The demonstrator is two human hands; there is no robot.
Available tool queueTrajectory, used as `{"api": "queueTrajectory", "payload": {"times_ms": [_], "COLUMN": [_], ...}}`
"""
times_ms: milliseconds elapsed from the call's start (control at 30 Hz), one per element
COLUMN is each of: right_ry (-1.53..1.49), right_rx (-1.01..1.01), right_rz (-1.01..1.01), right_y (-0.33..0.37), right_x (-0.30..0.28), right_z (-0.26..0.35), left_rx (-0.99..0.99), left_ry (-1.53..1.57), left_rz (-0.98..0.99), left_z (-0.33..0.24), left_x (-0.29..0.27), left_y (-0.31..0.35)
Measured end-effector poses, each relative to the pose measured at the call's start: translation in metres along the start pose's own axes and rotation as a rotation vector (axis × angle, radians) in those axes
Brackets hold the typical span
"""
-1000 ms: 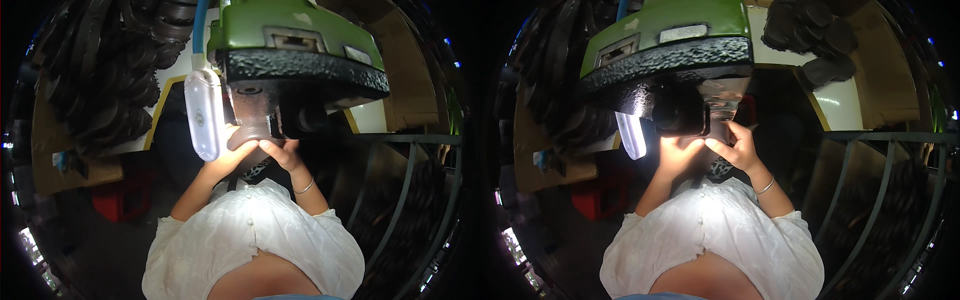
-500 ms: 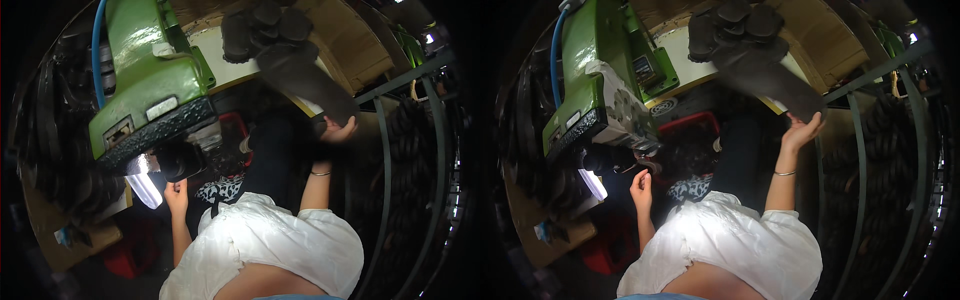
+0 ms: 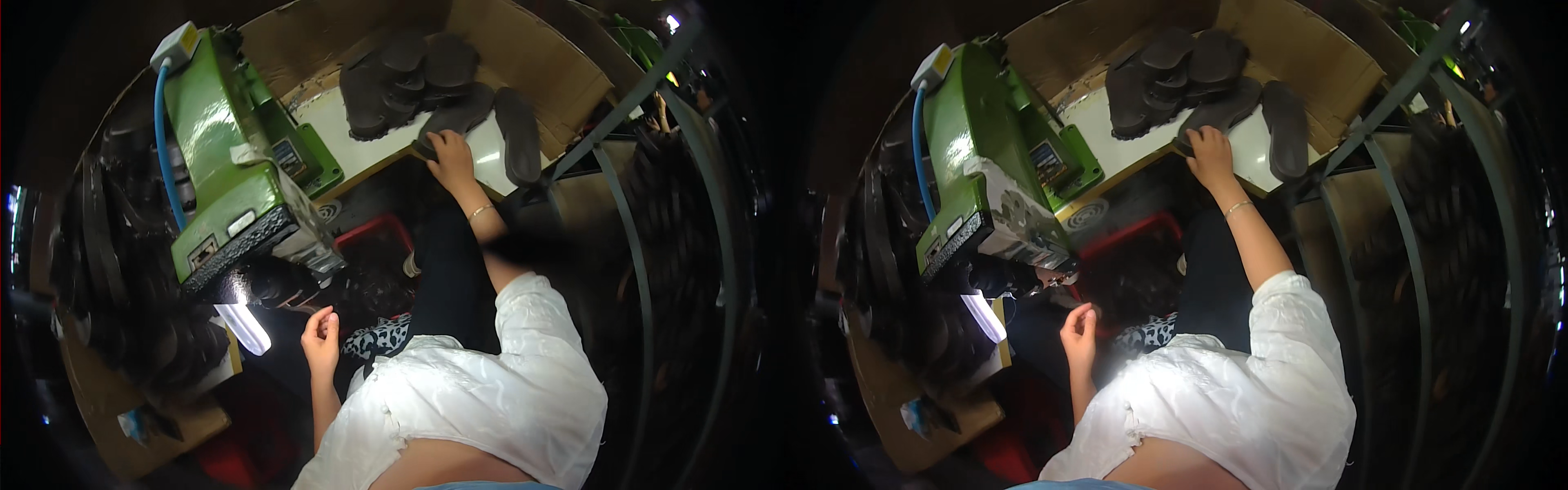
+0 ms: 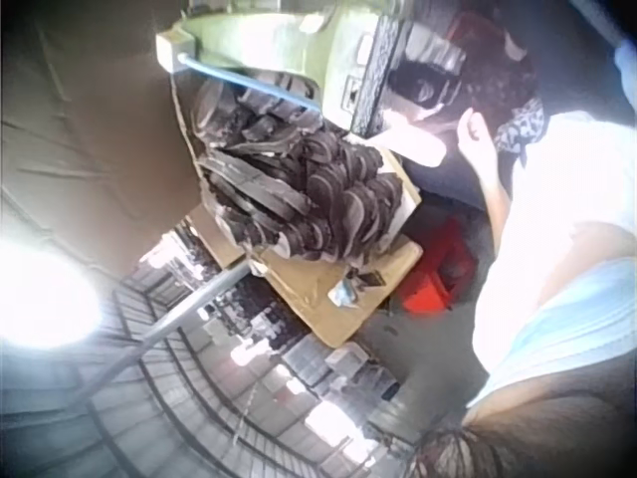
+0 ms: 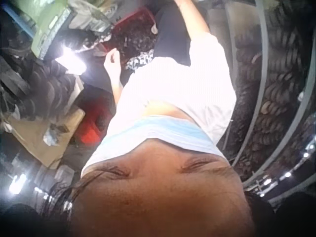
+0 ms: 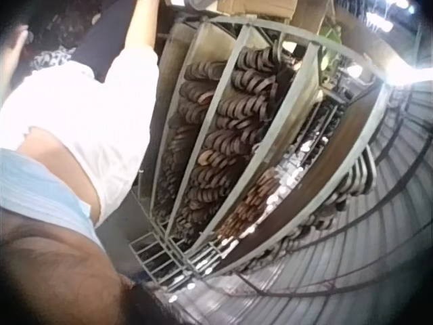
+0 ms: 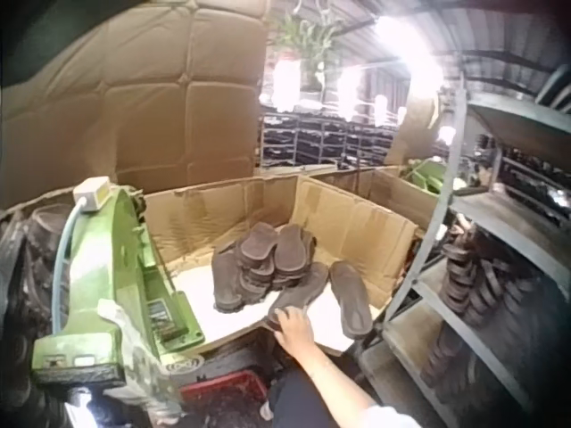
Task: The person retrieves multiple dark-colored sandals from a metal rack and uses a green grinding machine to smooth the soles. The person holds each sandal against the rotating grinding wheel, moving it back and forth to even out the surface, then places the finished sandal on a nearby table.
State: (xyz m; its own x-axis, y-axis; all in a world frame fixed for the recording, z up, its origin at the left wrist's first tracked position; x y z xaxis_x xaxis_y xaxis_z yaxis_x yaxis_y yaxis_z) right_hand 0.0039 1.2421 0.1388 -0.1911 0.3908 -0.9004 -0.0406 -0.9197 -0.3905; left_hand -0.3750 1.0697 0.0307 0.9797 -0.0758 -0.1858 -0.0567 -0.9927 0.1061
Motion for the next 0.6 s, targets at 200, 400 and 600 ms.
{"api": "queueTrajectory", "payload": {"times_ms": [200, 400, 600], "right_ry": [-0.135, -0.663, -1.069], "right_rx": [-0.220, -0.389, -0.373], "right_rz": [-0.367, -0.172, 0.242], "right_y": [0.041, 0.132, 0.173], "right_x": [-0.107, -0.114, -0.057], "right_z": [0.078, 0.193, 0.197], "left_rx": [-0.092, 0.482, 0.659], "left_ry": [-0.023, -0.228, -0.224], "left_rz": [-0.038, 0.010, -0.167], "left_z": [-0.001, -0.095, -0.127], "left_x": [0.001, 0.076, 0.044], "left_y": [0.006, 0.008, 0.006]}}
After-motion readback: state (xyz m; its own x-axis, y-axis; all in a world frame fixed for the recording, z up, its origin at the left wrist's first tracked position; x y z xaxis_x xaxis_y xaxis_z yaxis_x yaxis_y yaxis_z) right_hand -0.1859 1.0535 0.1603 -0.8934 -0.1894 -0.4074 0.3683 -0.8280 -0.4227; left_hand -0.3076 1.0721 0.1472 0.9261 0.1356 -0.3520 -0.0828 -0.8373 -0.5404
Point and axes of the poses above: each hand's wrist, its own y-axis away from the middle knuckle, its own x-axis out of the palm, z = x × y, the point moved 10 cm from there along -y, towards the middle knuckle, and after that the axes turned 8 degrees about z, right-handed, at the moved point
